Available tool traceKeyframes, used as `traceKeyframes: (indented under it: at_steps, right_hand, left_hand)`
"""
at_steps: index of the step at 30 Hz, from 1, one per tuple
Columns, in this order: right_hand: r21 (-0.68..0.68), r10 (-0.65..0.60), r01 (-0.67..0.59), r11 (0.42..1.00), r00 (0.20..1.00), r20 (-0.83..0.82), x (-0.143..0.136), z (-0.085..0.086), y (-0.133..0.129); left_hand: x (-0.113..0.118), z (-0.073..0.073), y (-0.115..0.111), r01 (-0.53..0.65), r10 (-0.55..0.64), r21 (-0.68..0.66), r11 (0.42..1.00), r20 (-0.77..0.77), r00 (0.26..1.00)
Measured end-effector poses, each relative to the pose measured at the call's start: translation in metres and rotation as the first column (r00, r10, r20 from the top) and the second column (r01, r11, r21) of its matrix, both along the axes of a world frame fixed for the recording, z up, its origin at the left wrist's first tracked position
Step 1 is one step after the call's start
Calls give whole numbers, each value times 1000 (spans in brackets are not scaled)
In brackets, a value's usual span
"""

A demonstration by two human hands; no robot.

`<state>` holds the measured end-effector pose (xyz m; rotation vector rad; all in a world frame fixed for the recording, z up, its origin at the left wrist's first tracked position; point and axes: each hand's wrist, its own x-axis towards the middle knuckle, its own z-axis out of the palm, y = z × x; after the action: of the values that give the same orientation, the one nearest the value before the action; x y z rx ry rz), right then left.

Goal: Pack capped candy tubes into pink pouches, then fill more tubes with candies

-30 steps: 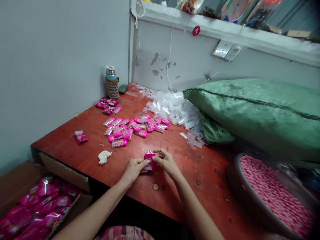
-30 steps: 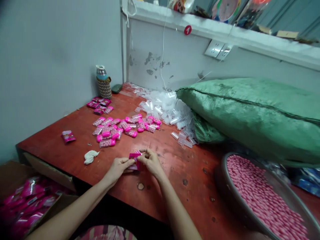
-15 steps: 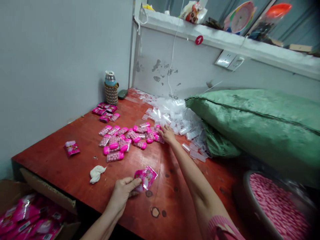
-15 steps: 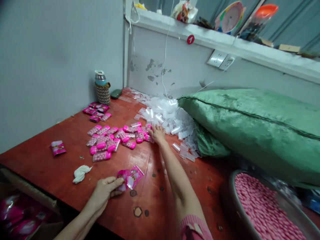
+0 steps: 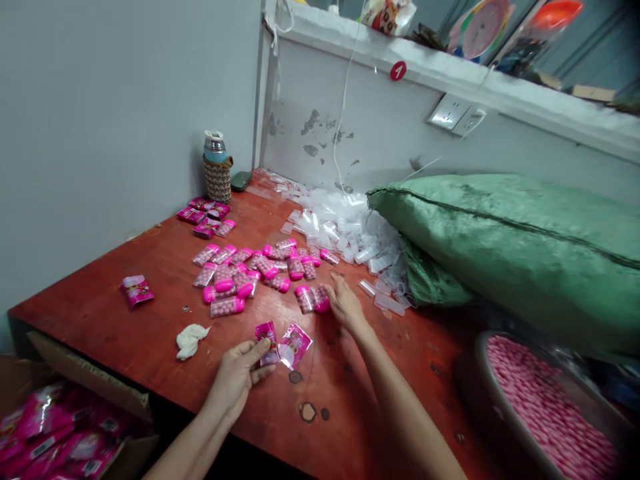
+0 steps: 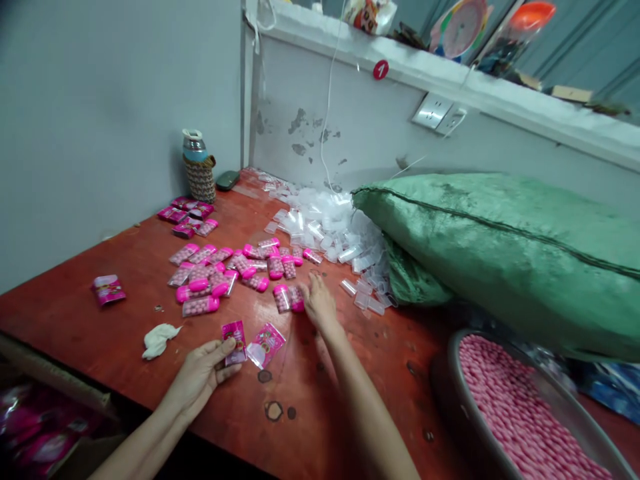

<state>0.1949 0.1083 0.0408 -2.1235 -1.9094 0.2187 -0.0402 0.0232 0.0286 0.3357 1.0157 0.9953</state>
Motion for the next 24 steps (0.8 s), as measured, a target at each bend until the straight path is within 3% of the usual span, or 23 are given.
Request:
traceKeyframes:
  at_steps: [4, 8, 12, 17, 24]
  right_hand:
    - [20, -6, 4, 1000, 996, 85, 25, 11, 41]
    - [2, -53, 54, 999, 985, 164, 32, 11, 87]
    - [-45, -59, 72, 996, 967, 246, 30, 3, 104]
    - [-97, -30, 64, 993, 950, 311, 30, -1, 76]
    - [-49, -26, 52, 997, 903, 428, 36, -3, -13]
  left_hand:
    - [-1, 0, -2, -33, 33, -22, 999, 11, 999]
    - [-2, 0, 0, -79, 81, -42, 996, 44, 996]
    - [-4, 0, 6, -147, 157, -103, 984, 100, 983]
    - [-2, 1, 13, -237, 259, -144, 961, 168, 951]
    - [7, -1, 15, -308, 343, -174, 935, 231, 910]
